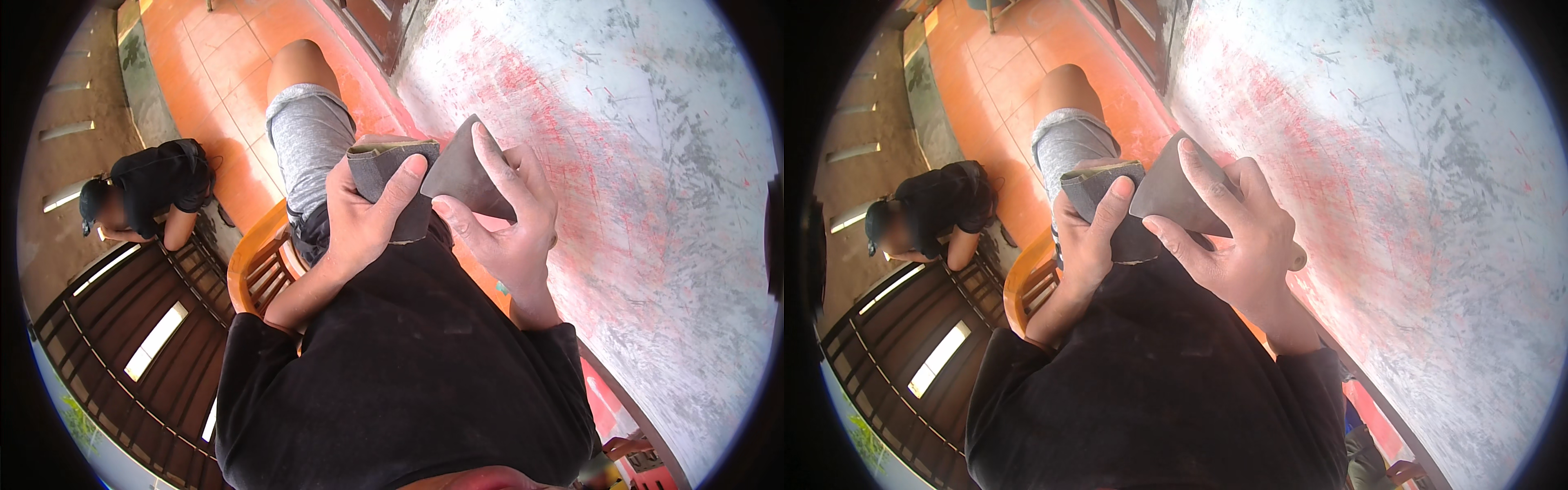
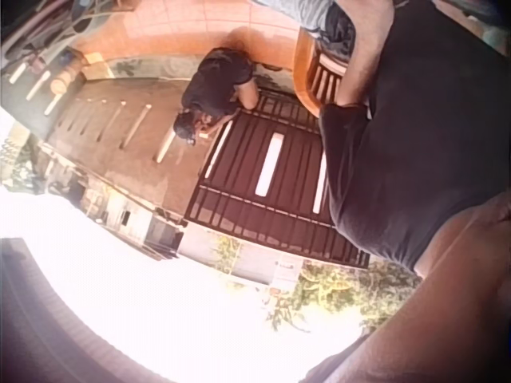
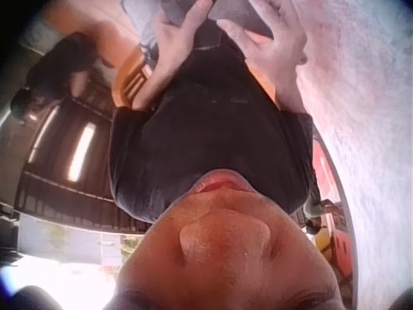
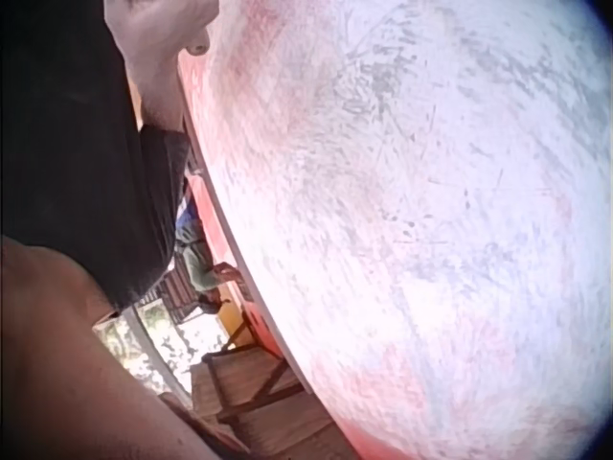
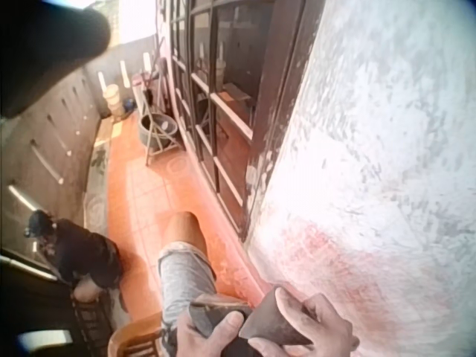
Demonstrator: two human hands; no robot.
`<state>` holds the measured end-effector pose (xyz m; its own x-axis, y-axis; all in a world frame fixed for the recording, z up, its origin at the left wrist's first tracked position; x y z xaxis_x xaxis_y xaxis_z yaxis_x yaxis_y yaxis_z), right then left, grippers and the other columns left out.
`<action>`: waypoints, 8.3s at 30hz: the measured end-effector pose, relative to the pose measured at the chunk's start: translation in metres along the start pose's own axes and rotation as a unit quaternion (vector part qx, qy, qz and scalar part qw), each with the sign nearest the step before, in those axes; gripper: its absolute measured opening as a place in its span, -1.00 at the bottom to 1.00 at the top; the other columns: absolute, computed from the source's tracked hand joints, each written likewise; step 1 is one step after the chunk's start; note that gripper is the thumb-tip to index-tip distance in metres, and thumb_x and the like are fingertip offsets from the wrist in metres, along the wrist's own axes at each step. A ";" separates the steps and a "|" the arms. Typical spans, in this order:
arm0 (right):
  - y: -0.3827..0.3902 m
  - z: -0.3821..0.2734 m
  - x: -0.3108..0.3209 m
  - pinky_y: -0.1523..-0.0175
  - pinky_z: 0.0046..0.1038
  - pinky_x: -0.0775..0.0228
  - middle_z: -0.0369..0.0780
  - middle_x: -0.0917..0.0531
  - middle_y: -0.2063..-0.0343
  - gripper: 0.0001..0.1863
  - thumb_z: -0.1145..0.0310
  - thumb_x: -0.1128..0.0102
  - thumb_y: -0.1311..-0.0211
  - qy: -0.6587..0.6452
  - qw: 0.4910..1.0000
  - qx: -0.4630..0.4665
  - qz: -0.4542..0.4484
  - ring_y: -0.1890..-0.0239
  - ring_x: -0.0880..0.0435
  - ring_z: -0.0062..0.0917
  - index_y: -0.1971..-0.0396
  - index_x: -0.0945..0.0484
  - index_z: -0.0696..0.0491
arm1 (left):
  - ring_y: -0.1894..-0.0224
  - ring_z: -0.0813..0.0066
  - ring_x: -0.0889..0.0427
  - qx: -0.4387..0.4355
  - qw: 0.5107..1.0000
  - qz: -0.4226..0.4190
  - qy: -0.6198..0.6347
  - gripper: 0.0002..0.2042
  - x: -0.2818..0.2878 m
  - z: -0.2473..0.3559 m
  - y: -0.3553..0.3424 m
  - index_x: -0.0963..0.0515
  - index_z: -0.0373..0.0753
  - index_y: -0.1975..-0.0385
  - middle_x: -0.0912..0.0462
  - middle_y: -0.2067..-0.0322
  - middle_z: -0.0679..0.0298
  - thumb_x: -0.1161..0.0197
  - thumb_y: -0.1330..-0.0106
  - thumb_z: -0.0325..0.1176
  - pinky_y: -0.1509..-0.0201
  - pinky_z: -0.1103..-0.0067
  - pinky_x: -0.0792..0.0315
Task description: The person sharpens a metal scraper using a sharpening stone. They hold the stone in one hand and the scraper in the other, rubbing the blade against the stone to hone the edge. The person stands on a chair to reach the work area.
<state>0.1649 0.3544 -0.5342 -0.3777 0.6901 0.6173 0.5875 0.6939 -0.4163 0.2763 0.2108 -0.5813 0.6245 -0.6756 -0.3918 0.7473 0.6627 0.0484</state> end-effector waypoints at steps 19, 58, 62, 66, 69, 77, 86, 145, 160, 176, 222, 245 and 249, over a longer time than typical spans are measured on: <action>0.000 0.009 0.011 0.21 -0.45 -0.52 -0.21 -0.61 0.22 -0.17 0.42 -0.73 -0.01 0.044 0.998 -0.051 -0.016 0.27 -0.63 -0.50 -0.37 -0.61 0.18 | 0.35 0.71 -0.68 0.028 0.999 -0.024 -0.017 -0.82 -0.004 -0.004 0.002 -0.74 -0.39 0.08 -0.78 0.36 0.33 -0.42 -0.53 -0.38 0.28 0.66 -0.54; -0.007 0.018 0.013 0.21 -0.47 -0.42 -0.22 -0.57 0.27 -0.13 0.22 -0.75 -0.02 -0.041 0.995 0.006 -0.088 0.27 -0.58 -0.50 -0.38 -0.60 0.16 | 0.00 0.48 -0.61 0.089 0.984 -0.138 0.069 -0.51 -0.001 -0.019 -0.011 -0.40 -0.28 -0.17 -0.60 0.01 0.17 -0.35 -0.56 -0.01 -0.07 0.50 -0.52; -0.006 0.026 0.008 0.33 -0.43 -0.54 -0.20 -0.60 0.34 -0.13 0.09 -0.76 -0.01 -0.049 0.998 -0.001 -0.044 0.39 -0.63 -0.47 -0.37 -0.65 0.02 | 0.01 0.48 -0.59 0.084 0.985 -0.134 0.068 -0.53 -0.003 -0.017 -0.011 -0.40 -0.27 -0.13 -0.58 0.03 0.17 -0.36 -0.55 -0.03 -0.06 0.50 -0.50; -0.005 0.025 0.009 0.22 -0.48 -0.42 -0.20 -0.59 0.25 -0.14 0.20 -0.72 -0.09 -0.058 0.996 0.003 -0.074 0.29 -0.57 -0.50 -0.39 -0.58 0.17 | 0.02 0.49 -0.58 0.091 0.989 -0.106 0.054 -0.56 -0.005 -0.014 -0.010 -0.40 -0.25 -0.09 -0.57 0.05 0.18 -0.37 -0.55 -0.05 -0.06 0.50 -0.49; 0.000 0.022 0.006 0.23 -0.47 -0.40 -0.20 -0.59 0.27 -0.15 0.21 -0.72 -0.09 -0.078 0.993 0.001 -0.090 0.29 -0.56 -0.49 -0.39 -0.58 0.18 | 0.04 0.50 -0.57 0.077 0.990 -0.107 0.060 -0.60 -0.005 -0.017 -0.012 -0.40 -0.23 -0.04 -0.56 0.07 0.19 -0.37 -0.55 -0.06 -0.05 0.50 -0.48; -0.009 0.020 0.007 0.20 -0.48 -0.43 -0.20 -0.58 0.25 -0.14 0.28 -0.74 -0.05 -0.063 0.996 0.027 -0.051 0.30 -0.56 -0.49 -0.38 -0.58 0.20 | 0.05 0.56 -0.60 0.046 0.982 -0.145 0.111 -0.71 -0.004 -0.013 -0.012 -0.45 -0.25 0.00 -0.63 0.03 0.20 -0.37 -0.58 -0.22 -0.08 0.52 -0.49; -0.008 0.019 0.007 0.23 -0.48 -0.44 -0.19 -0.60 0.25 -0.12 0.29 -0.78 0.02 -0.042 0.998 0.024 -0.046 0.28 -0.59 -0.50 -0.37 -0.60 0.17 | 0.05 0.55 -0.59 0.026 0.992 -0.105 0.070 -0.72 -0.004 -0.013 -0.012 -0.44 -0.24 0.01 -0.64 0.06 0.19 -0.38 -0.56 -0.25 -0.09 0.51 -0.49; -0.019 0.027 0.021 0.49 -0.50 -0.47 -0.31 -0.52 0.38 -0.12 0.13 -0.79 0.08 0.039 0.998 0.049 -0.023 0.49 -0.59 -0.60 -0.35 -0.67 -0.09 | 0.15 0.56 -0.68 0.002 0.995 -0.092 0.042 -0.75 -0.017 -0.006 -0.013 -0.42 -0.28 0.03 -0.64 0.06 0.14 -0.39 -0.54 -0.39 0.07 0.55 -0.59; -0.009 0.026 0.023 0.35 -0.49 -0.49 -0.23 -0.56 0.27 -0.14 0.31 -0.77 0.07 0.010 0.998 0.002 -0.063 0.33 -0.62 -0.53 -0.34 -0.64 0.11 | 0.16 0.60 -0.65 0.002 0.995 -0.101 0.007 -0.75 -0.016 -0.009 -0.014 -0.43 -0.27 0.03 -0.66 0.10 0.18 -0.40 -0.54 -0.38 0.06 0.60 -0.52; -0.006 0.014 0.010 0.47 -0.51 -0.50 -0.25 -0.56 0.39 -0.17 0.24 -0.80 0.04 -0.058 0.995 -0.001 -0.075 0.48 -0.63 -0.56 -0.33 -0.68 -0.02 | 0.12 0.58 -0.63 -0.003 0.997 -0.076 0.013 -0.76 -0.013 -0.010 -0.020 -0.44 -0.29 0.04 -0.65 0.11 0.17 -0.40 -0.54 -0.41 0.04 0.57 -0.52; 0.006 0.041 0.014 0.35 -0.49 -0.50 -0.19 -0.62 0.36 -0.17 0.12 -0.76 -0.04 -0.058 0.998 -0.013 -0.036 0.40 -0.65 -0.51 -0.34 -0.66 0.07 | 0.18 0.52 -0.65 0.009 0.990 -0.140 0.011 -0.77 -0.014 -0.008 -0.008 -0.42 -0.28 0.08 -0.64 0.15 0.16 -0.40 -0.52 -0.47 0.08 0.54 -0.51; 0.022 0.018 0.005 0.69 -0.64 0.12 -0.22 -0.34 0.43 0.17 -0.64 0.40 -0.47 -0.737 0.527 -0.373 -0.200 0.70 0.03 -0.74 -0.56 -0.22 0.21 | 0.39 0.41 -0.72 0.133 0.991 -0.009 -0.004 -0.59 -0.014 0.018 -0.015 -0.53 -0.40 0.04 -0.69 0.36 0.11 -0.35 -0.52 -0.10 0.28 0.49 -0.60; 0.022 0.017 0.003 0.68 -0.65 0.13 -0.20 -0.35 0.42 0.21 -0.66 0.32 -0.44 -0.705 0.558 -0.387 -0.207 0.69 0.03 -0.74 -0.52 -0.25 0.28 | 0.40 0.41 -0.71 0.147 0.989 -0.014 0.030 -0.60 -0.013 0.011 -0.015 -0.56 -0.39 0.11 -0.68 0.37 0.12 -0.35 -0.51 -0.08 0.29 0.50 -0.59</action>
<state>0.1643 0.3753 -0.5528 -0.4632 0.3580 -0.8108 0.1682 0.9337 0.3162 0.2600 0.2057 -0.5665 0.5943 -0.6659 -0.4510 0.8035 0.5149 0.2986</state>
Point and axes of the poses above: each hand's wrist, its own y-axis away from the middle knuckle, its own x-axis out of the back of the hand, z = x × y, the point moved 3 cm from there along -y, towards the middle knuckle
